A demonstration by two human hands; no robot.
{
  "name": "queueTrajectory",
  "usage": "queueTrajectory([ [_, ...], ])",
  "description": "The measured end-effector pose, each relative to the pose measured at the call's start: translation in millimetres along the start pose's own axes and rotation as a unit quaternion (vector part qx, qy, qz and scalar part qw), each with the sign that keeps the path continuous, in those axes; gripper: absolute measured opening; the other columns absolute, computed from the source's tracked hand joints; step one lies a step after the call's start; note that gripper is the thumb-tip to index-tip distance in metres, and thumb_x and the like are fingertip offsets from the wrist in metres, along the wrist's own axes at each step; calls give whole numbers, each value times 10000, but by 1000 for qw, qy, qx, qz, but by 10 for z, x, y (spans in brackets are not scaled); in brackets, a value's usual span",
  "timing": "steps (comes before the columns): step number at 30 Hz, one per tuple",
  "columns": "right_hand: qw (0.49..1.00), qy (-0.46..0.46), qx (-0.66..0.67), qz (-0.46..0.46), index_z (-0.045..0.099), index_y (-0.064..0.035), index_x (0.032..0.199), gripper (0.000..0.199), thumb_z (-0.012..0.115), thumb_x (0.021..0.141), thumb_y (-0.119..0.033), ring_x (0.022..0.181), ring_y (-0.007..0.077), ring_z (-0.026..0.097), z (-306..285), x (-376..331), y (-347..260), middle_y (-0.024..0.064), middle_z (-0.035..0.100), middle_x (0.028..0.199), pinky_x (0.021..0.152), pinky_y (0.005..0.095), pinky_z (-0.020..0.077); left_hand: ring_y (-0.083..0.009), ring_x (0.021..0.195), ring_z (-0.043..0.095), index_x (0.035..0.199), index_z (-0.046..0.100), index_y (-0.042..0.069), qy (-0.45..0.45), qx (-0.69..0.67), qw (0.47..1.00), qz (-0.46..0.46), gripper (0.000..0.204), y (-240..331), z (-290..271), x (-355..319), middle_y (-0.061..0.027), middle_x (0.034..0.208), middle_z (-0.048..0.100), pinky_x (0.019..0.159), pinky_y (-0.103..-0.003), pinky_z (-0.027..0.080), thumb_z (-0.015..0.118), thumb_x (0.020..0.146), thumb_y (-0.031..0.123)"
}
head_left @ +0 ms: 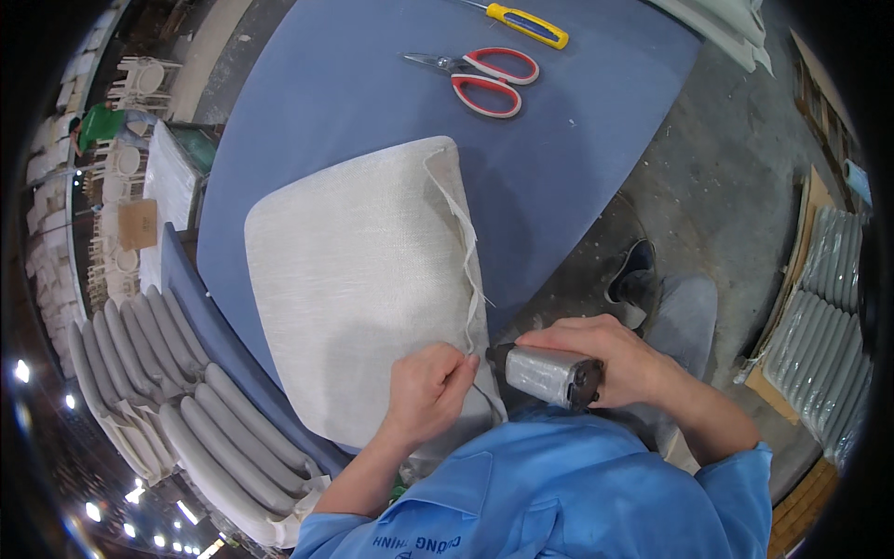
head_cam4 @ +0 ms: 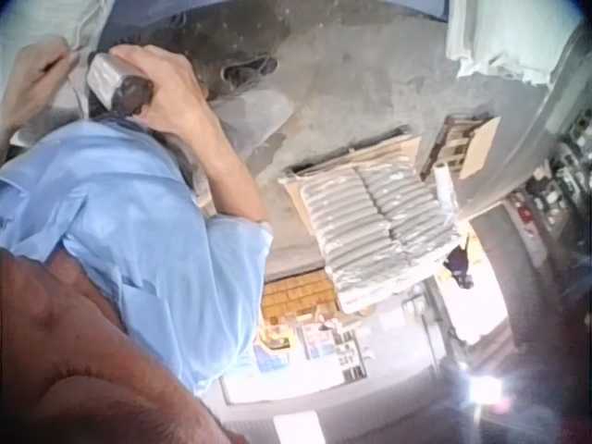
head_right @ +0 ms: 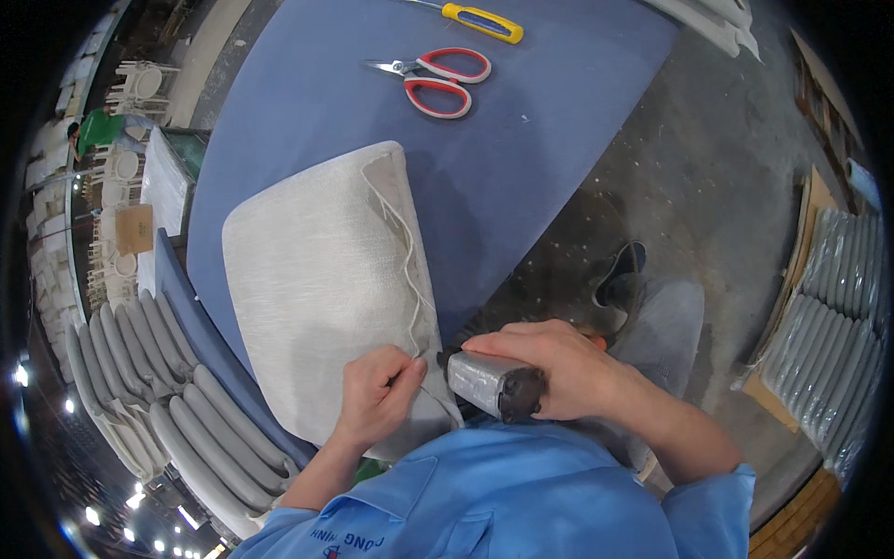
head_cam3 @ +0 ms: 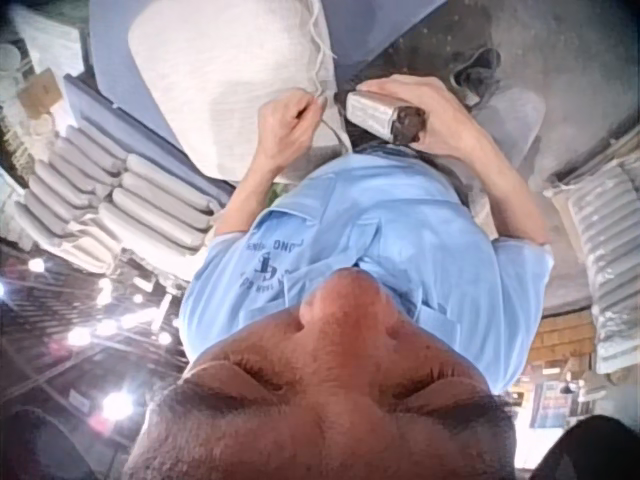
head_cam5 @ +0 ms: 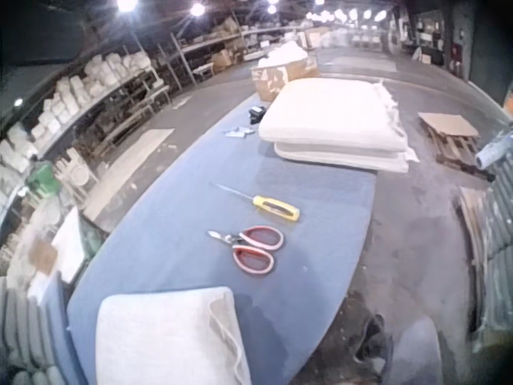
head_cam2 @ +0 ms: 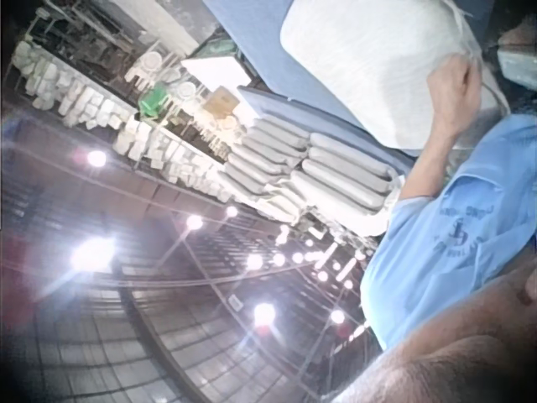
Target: The person uses a staple gun to attach a white fabric cover to a cushion. They repeatedly pull the fabric taut and fire staples along the edge, then trim excess fabric with a yellow utility knife and scissors.
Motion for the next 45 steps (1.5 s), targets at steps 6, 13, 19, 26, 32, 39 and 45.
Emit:
queueTrajectory([
  [6, 999, -31, -21, 31, 700, -23, 1481, 706, 898, 809, -112, 1042, 382, 797, -18, 103, -93, 169, 791, 1177, 903, 429, 623, -304, 603, 595, 785, 668, 29, 8, -17, 1000, -6, 278, -47, -11, -10, -119, 695, 600, 572, -436, 438, 777, 1029, 104],
  [13, 997, -45, -39, 43, 694, -17, 1481, 722, 904, 795, -96, 1051, 386, 790, -14, 157, -149, 176, 783, 1186, 902, 428, 616, -299, 600, 591, 783, 660, 29, 7, -18, 1000, -5, 294, -49, -14, 8, -112, 687, 590, 563, -438, 435, 785, 1034, 118],
  [19, 994, -49, -60, 76, 705, -32, 1449, 710, 920, 777, -104, 1061, 396, 784, 21, 196, -133, 179, 776, 1186, 913, 441, 610, -317, 600, 603, 788, 666, 24, 14, -14, 1000, 8, 282, -12, -7, 23, -115, 689, 598, 562, -450, 440, 789, 1026, 112],
  [26, 986, -62, -116, 102, 689, -135, 1399, 608, 891, 826, -147, 1005, 424, 753, 66, 247, -136, 151, 757, 1075, 850, 527, 588, -356, 615, 627, 807, 680, 23, 27, 2, 999, 25, 253, 19, 31, 0, -135, 707, 615, 569, -466, 450, 777, 1024, 110],
  [32, 991, -20, -129, 30, 692, -128, 1407, 639, 894, 802, -129, 1026, 432, 755, 79, 139, -164, 164, 767, 1083, 887, 519, 603, -390, 641, 654, 829, 695, 25, 26, 66, 997, 1, 292, 63, 15, -24, -174, 739, 650, 585, -506, 459, 739, 1060, 198],
  [39, 987, 158, 2, -38, 704, -1, 1456, 766, 870, 710, -36, 1150, 397, 785, -418, -466, -204, 206, 795, 1286, 1006, 438, 607, -406, 622, 704, 736, 730, 26, -33, 205, 970, -124, 536, 362, 155, -356, -168, 654, 687, 589, -481, 533, 817, 998, 485],
  [45, 976, 171, 18, -137, 714, 28, 1432, 681, 924, 791, -68, 1108, 357, 806, -364, -553, -232, 183, 815, 1281, 992, 402, 610, -427, 579, 700, 671, 729, 12, 13, 332, 933, -135, 593, 340, 300, -65, -207, 603, 675, 583, -529, 540, 847, 953, 520],
])
Point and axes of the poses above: each hand's wrist, its own x-axis towards the middle knuckle, its own z-axis out of the palm, y = z × x, the point moved 10 cm from there along x, towards the middle knuckle
